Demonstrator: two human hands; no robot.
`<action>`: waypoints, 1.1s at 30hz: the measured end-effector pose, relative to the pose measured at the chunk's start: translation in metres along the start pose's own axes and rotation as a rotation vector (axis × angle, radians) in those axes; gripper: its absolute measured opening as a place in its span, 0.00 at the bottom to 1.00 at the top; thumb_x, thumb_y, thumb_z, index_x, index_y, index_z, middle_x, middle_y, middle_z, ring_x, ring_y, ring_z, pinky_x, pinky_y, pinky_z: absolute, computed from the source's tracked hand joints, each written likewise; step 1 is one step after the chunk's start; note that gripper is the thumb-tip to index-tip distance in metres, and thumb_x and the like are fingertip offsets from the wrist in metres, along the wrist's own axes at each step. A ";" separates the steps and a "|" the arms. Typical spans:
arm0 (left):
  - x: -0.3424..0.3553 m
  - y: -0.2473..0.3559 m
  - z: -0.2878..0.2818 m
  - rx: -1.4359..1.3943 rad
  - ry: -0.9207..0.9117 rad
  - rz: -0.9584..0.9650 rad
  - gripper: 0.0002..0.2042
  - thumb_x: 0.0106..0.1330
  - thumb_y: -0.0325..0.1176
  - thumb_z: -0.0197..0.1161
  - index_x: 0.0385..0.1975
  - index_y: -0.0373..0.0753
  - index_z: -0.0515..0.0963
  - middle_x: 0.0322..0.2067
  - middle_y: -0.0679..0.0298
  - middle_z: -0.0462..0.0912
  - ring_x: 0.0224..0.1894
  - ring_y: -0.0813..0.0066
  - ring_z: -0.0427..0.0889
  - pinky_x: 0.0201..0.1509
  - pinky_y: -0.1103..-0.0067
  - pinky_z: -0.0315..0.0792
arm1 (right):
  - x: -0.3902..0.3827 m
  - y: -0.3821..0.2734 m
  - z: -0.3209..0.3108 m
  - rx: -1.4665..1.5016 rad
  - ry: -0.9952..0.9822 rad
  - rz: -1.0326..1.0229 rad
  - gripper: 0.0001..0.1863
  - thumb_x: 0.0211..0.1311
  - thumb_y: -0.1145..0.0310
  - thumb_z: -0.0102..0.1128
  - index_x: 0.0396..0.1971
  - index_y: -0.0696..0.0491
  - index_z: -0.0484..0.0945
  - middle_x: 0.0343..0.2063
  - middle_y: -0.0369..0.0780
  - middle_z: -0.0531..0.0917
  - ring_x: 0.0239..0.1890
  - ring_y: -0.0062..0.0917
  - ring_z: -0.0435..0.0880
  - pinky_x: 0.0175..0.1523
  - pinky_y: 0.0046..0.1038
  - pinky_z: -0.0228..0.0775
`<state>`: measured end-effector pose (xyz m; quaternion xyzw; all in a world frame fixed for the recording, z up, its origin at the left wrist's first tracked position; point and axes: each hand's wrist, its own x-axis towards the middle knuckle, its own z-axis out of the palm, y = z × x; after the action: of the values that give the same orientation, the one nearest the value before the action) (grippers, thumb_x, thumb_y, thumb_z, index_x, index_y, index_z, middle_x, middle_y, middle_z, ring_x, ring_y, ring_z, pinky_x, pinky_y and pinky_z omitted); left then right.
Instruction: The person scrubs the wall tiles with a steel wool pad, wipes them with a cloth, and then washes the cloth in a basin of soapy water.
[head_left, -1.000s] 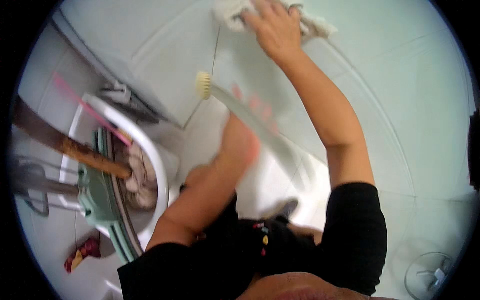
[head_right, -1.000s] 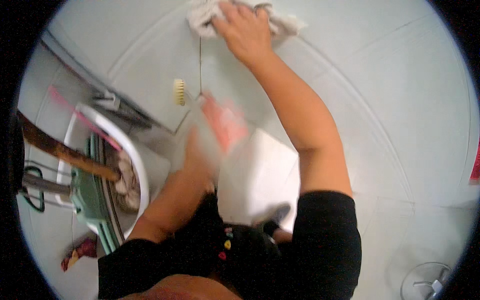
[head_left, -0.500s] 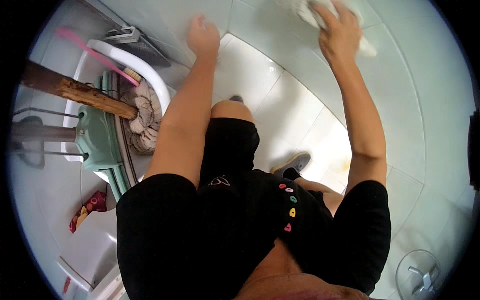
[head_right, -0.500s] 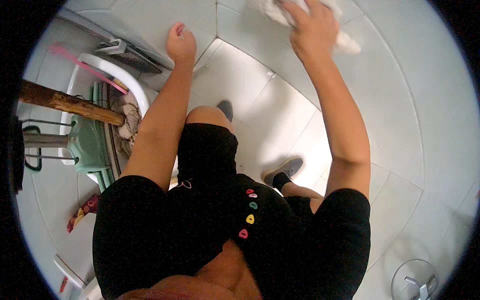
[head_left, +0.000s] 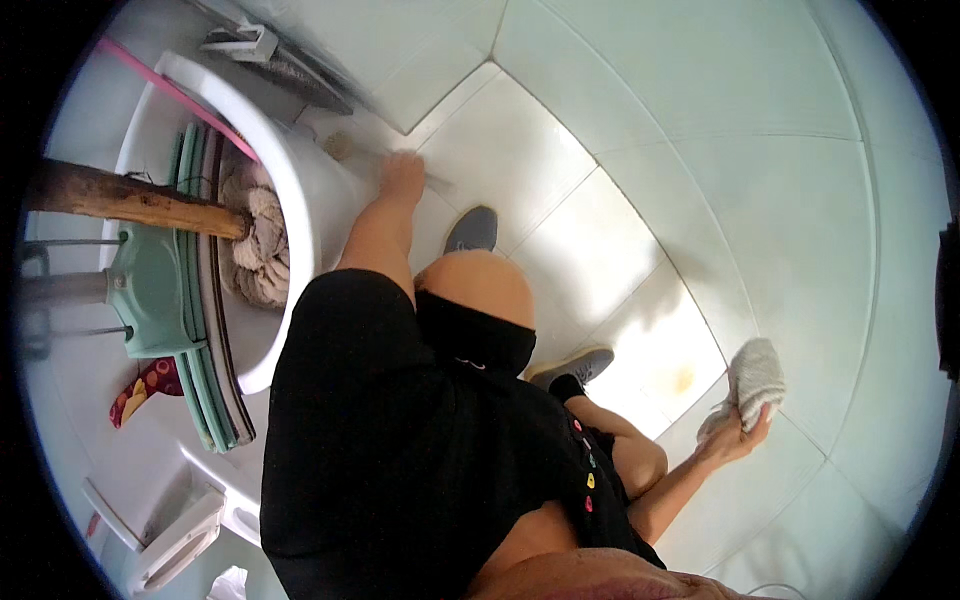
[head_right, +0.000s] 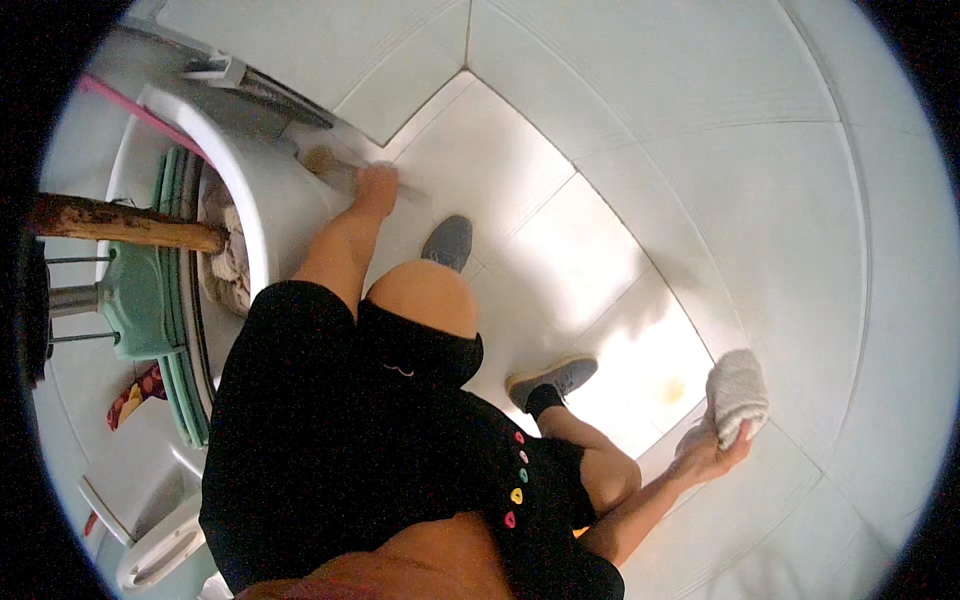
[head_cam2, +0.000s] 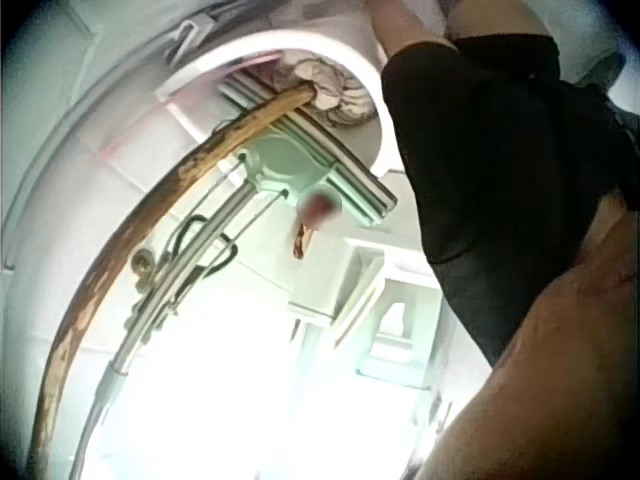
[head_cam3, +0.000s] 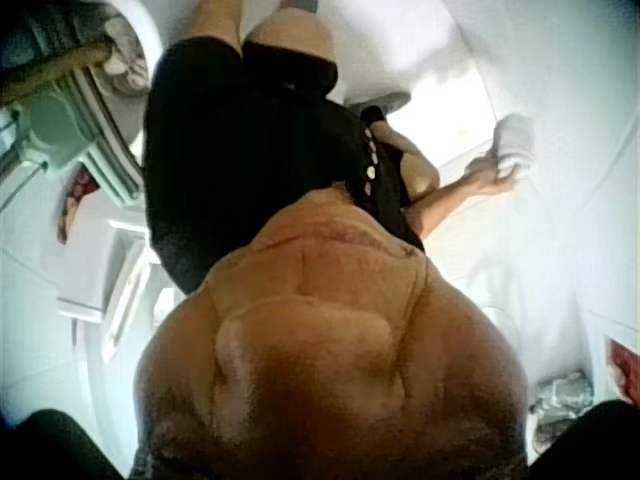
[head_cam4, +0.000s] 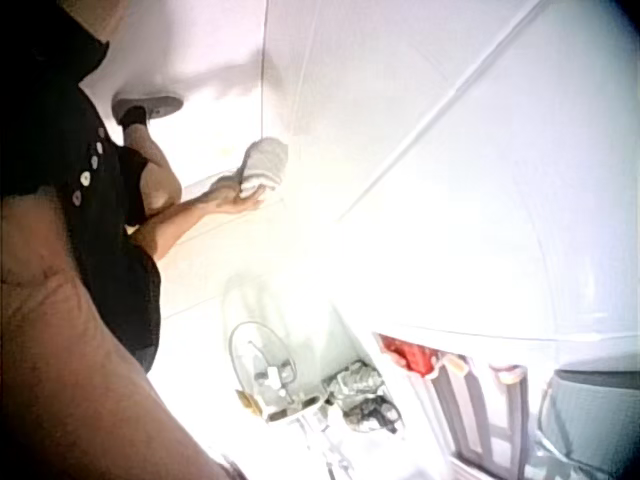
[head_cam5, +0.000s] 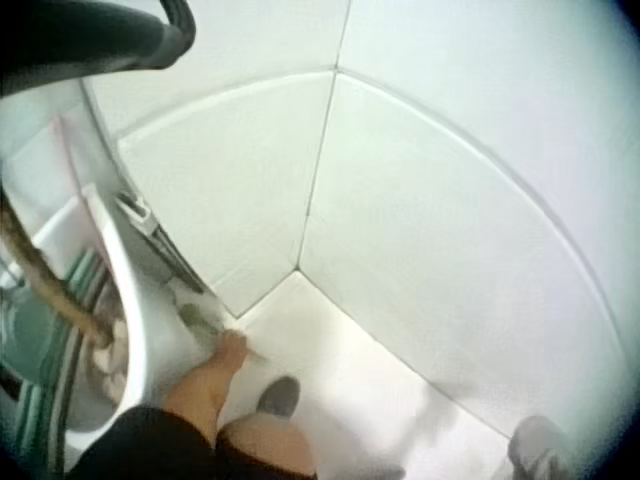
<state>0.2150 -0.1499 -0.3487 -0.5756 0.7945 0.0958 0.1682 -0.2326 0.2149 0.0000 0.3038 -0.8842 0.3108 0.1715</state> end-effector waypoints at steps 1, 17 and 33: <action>0.003 0.000 0.002 0.049 -0.032 0.032 0.15 0.59 0.35 0.54 0.46 0.43 0.74 0.50 0.59 0.71 0.53 0.62 0.70 0.58 0.58 0.58 | 0.004 -0.012 -0.003 0.091 0.028 0.218 0.24 0.50 0.82 0.56 0.52 0.58 0.71 0.51 0.46 0.72 0.52 0.34 0.72 0.56 0.31 0.66; -0.017 -0.033 0.042 0.548 0.009 0.385 0.13 0.61 0.36 0.51 0.43 0.47 0.79 0.46 0.64 0.74 0.53 0.66 0.69 0.63 0.53 0.48 | 0.009 -0.007 0.010 0.489 -0.027 0.402 0.24 0.49 0.84 0.52 0.51 0.59 0.70 0.54 0.41 0.68 0.57 0.30 0.67 0.59 0.29 0.60; 0.009 -0.026 -0.003 0.628 -0.659 0.416 0.18 0.65 0.39 0.48 0.53 0.46 0.74 0.54 0.59 0.74 0.59 0.57 0.67 0.65 0.52 0.47 | 0.004 -0.025 -0.003 0.428 -0.053 0.424 0.28 0.51 0.84 0.50 0.56 0.60 0.65 0.49 0.45 0.74 0.49 0.30 0.74 0.55 0.27 0.65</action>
<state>0.2369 -0.1675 -0.3487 -0.2658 0.7875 0.0604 0.5527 -0.2189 0.1991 0.0154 0.1496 -0.8464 0.5111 0.0117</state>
